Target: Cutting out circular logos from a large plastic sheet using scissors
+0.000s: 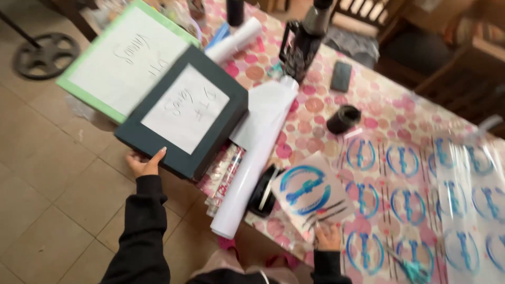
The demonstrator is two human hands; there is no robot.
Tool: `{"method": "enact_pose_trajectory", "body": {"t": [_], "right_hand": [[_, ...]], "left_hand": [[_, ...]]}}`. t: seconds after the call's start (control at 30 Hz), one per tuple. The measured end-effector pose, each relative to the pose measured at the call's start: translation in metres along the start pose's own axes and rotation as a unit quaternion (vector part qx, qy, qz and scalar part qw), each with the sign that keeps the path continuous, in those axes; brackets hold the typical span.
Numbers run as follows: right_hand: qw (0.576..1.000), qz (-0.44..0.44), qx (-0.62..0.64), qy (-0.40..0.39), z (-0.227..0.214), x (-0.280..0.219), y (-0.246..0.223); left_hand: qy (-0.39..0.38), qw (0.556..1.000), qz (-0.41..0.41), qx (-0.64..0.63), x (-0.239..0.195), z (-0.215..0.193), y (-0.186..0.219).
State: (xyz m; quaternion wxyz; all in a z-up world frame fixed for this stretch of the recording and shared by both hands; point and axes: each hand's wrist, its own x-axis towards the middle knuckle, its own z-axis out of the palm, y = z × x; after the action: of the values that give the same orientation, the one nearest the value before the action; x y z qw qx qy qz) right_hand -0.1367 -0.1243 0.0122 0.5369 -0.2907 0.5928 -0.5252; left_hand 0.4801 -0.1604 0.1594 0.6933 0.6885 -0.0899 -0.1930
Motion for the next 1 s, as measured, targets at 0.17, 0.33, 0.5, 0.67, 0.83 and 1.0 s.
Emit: {"method": "enact_pose_trajectory", "body": {"t": [0.17,0.33,0.5,0.67,0.83,1.0], "right_hand": [[0.976,-0.082,-0.035,0.198,-0.006,-0.021,-0.040],[0.962,-0.102,0.053,0.248,-0.036,-0.042,-0.059],[0.949,-0.096,0.152,0.260,-0.025,-0.073,-0.077],[0.692,-0.390,-0.600,0.099,-0.064,-0.044,0.017],[0.850,-0.374,-0.370,0.034,0.121,-0.130,-0.061],[0.993,-0.050,0.082,-0.066,0.202,-0.184,-0.074]], "left_hand": [[-0.112,0.922,0.336,0.158,-0.110,0.005,0.066],[-0.328,0.795,0.486,0.154,-0.180,-0.005,0.035],[-0.428,0.676,0.563,0.207,-0.186,-0.002,-0.043],[-0.480,0.766,0.378,0.198,-0.205,0.005,-0.039],[-0.557,0.824,-0.028,0.099,-0.259,0.007,0.081],[-0.408,0.902,-0.085,0.113,-0.223,0.006,0.081]]}}
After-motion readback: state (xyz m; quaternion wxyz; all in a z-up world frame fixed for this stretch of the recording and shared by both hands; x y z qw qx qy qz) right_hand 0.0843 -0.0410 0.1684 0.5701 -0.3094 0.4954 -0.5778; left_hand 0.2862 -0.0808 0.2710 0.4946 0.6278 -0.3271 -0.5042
